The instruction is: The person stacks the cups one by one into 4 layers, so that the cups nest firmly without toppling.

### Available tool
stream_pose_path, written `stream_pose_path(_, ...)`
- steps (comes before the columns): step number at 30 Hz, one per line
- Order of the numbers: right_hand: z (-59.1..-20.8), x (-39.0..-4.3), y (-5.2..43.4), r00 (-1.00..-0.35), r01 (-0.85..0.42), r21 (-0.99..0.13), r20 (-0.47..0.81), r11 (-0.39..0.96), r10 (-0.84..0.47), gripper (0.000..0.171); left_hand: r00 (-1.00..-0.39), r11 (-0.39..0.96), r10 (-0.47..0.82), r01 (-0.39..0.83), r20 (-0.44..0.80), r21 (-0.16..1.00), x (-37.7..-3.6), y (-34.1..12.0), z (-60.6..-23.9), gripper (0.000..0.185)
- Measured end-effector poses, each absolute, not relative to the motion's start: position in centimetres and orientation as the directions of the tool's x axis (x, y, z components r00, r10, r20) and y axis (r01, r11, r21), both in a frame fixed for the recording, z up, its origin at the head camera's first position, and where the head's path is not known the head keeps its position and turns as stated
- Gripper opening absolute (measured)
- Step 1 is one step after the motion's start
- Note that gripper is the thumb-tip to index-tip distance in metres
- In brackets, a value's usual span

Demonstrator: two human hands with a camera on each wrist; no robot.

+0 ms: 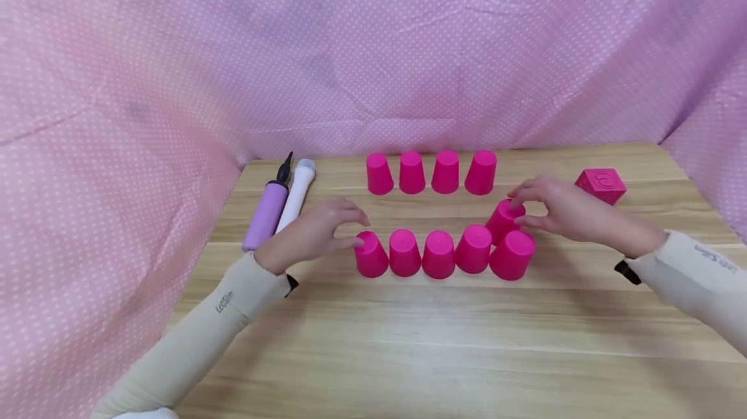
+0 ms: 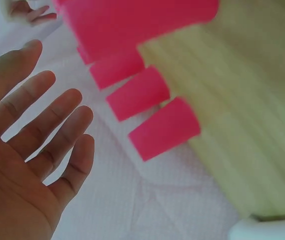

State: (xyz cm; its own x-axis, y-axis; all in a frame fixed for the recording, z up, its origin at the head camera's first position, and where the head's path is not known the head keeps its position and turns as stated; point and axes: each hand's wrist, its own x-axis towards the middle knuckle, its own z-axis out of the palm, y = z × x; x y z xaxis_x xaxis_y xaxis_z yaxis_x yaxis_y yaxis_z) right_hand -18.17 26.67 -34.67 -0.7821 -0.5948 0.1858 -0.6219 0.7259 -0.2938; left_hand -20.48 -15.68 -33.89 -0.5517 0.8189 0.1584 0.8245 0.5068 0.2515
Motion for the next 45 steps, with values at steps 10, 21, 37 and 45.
stream_pose_path(10, -35.8, -18.0, 26.4, -0.808, -0.589, -0.333, 0.251, 0.737, -0.532, 0.027, -0.608, 0.552, 0.783, 0.777, 0.132, 0.304, -18.8, -16.0, -36.0, 0.025)
stream_pose_path(21, -35.1, -18.1, 26.1, -0.848, -0.528, -0.357, 0.172, 0.771, -0.501, 0.020, -0.637, 0.574, 0.754, 0.758, 0.161, 0.311, -18.3, -16.1, -36.3, 0.020)
stream_pose_path(37, -36.0, -18.0, 26.4, -0.801, -0.599, -0.337, 0.268, 0.727, -0.535, 0.026, -0.644, 0.560, 0.737, 0.751, 0.204, 0.349, -17.7, -16.0, -37.4, 0.021)
stream_pose_path(45, -34.4, -18.7, 26.5, -0.792, -0.604, -0.336, 0.349, 0.722, -0.501, 0.031, -0.615, 0.516, 0.729, 0.782, 0.299, 0.351, -19.5, -16.2, -35.2, 0.017)
